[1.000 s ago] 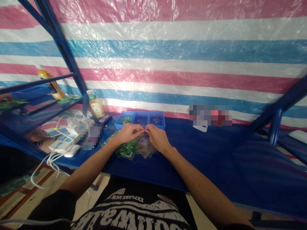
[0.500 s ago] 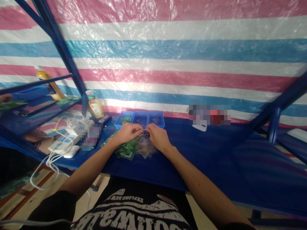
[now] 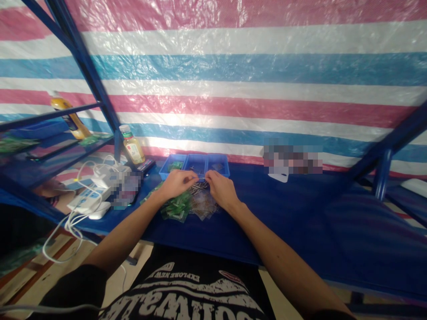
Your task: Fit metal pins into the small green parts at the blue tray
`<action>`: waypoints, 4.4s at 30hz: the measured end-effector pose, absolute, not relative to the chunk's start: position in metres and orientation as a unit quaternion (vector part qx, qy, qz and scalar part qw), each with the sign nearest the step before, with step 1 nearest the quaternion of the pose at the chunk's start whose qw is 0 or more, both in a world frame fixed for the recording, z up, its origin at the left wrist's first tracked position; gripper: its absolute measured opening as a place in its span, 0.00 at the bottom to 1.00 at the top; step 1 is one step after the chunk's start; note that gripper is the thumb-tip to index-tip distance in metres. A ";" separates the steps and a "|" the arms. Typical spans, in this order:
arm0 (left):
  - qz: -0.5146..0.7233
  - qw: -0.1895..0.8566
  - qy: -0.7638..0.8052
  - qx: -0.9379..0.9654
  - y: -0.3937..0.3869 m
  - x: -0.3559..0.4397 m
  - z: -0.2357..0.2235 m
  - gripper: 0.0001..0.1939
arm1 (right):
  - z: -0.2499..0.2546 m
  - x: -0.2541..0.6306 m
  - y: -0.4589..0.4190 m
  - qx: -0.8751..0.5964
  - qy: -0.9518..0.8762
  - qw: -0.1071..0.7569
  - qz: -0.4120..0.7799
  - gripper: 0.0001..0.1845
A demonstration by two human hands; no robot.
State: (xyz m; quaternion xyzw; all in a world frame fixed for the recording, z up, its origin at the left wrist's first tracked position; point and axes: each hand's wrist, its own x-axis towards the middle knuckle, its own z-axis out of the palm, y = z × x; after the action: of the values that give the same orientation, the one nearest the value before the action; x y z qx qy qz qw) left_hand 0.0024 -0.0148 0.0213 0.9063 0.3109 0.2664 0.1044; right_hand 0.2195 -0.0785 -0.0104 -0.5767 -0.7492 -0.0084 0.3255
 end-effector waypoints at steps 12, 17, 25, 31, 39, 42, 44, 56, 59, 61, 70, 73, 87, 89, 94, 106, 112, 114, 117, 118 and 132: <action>0.303 0.047 0.442 0.843 -0.010 0.001 0.021 0.14 | -0.006 0.219 -0.080 -0.627 -0.735 0.258 -0.004 0.11; 0.284 0.029 0.488 0.825 -0.007 0.000 0.020 0.18 | -0.011 0.221 -0.078 -0.621 -0.760 0.192 0.015 0.07; 0.259 0.057 0.354 0.897 -0.015 0.001 0.022 0.14 | -0.017 0.223 -0.076 -0.609 -0.778 0.153 0.023 0.06; 0.231 0.068 0.288 0.927 -0.020 0.005 0.021 0.13 | -0.021 0.225 -0.073 -0.578 -0.798 0.170 0.027 0.06; 0.220 0.076 0.288 0.929 -0.020 0.004 0.023 0.13 | -0.018 0.227 -0.072 -0.570 -0.806 0.153 0.052 0.04; 0.217 0.085 0.288 0.929 -0.019 0.004 0.022 0.13 | -0.018 0.225 -0.074 -0.576 -0.804 0.139 0.045 0.05; 0.220 0.089 0.291 0.927 -0.018 0.004 0.021 0.13 | -0.020 0.224 -0.075 -0.578 -0.803 0.139 0.031 0.05; 0.231 0.111 0.280 0.925 -0.018 0.003 0.022 0.12 | -0.007 0.220 -0.081 -0.512 -0.815 0.272 -0.022 0.09; 0.252 0.123 0.284 0.917 -0.019 0.003 0.025 0.12 | -0.007 0.219 -0.082 -0.512 -0.810 0.286 -0.018 0.10; 0.266 0.129 0.285 0.912 -0.020 0.003 0.025 0.13 | -0.007 0.219 -0.083 -0.514 -0.805 0.296 -0.018 0.11; 0.295 0.103 0.262 0.913 -0.018 0.003 0.023 0.13 | -0.008 0.219 -0.082 -0.527 -0.788 0.317 -0.021 0.11; 0.318 0.085 0.245 0.912 -0.019 0.003 0.025 0.14 | -0.008 0.218 -0.083 -0.540 -0.767 0.346 -0.018 0.11; 0.316 0.140 0.244 0.906 -0.022 0.003 0.025 0.10 | -0.012 0.216 -0.080 -0.536 -0.788 0.303 -0.021 0.11; 0.312 0.136 0.243 0.908 -0.022 0.003 0.025 0.09 | -0.012 0.216 -0.081 -0.536 -0.789 0.301 -0.019 0.11; 0.306 0.130 0.259 0.907 -0.021 0.003 0.025 0.11 | -0.008 0.216 -0.082 -0.537 -0.780 0.321 -0.027 0.11; 0.293 0.115 0.261 0.913 -0.016 0.003 0.019 0.12 | -0.014 0.219 -0.078 -0.501 -0.775 0.383 -0.044 0.05; 0.290 0.113 0.265 0.912 -0.018 0.003 0.021 0.11 | -0.014 0.219 -0.077 -0.502 -0.775 0.382 -0.039 0.04; 0.288 0.112 0.269 0.912 -0.018 0.003 0.021 0.11 | -0.014 0.220 -0.077 -0.502 -0.775 0.382 -0.039 0.04; 0.283 0.112 0.273 0.913 -0.018 0.003 0.020 0.10 | -0.015 0.220 -0.076 -0.501 -0.776 0.381 -0.039 0.04; 0.282 0.112 0.273 0.913 -0.018 0.003 0.020 0.10 | -0.015 0.220 -0.076 -0.501 -0.776 0.381 -0.037 0.04; 0.277 0.108 0.274 0.915 -0.019 0.003 0.022 0.12 | -0.014 0.220 -0.077 -0.504 -0.776 0.377 -0.030 0.06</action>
State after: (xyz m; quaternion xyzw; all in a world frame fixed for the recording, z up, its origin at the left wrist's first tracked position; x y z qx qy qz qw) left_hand 0.0028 -0.0193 0.0220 0.9146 0.2739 0.2774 0.1076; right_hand 0.2198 -0.0774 -0.0142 -0.5042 -0.7764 -0.0303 0.3769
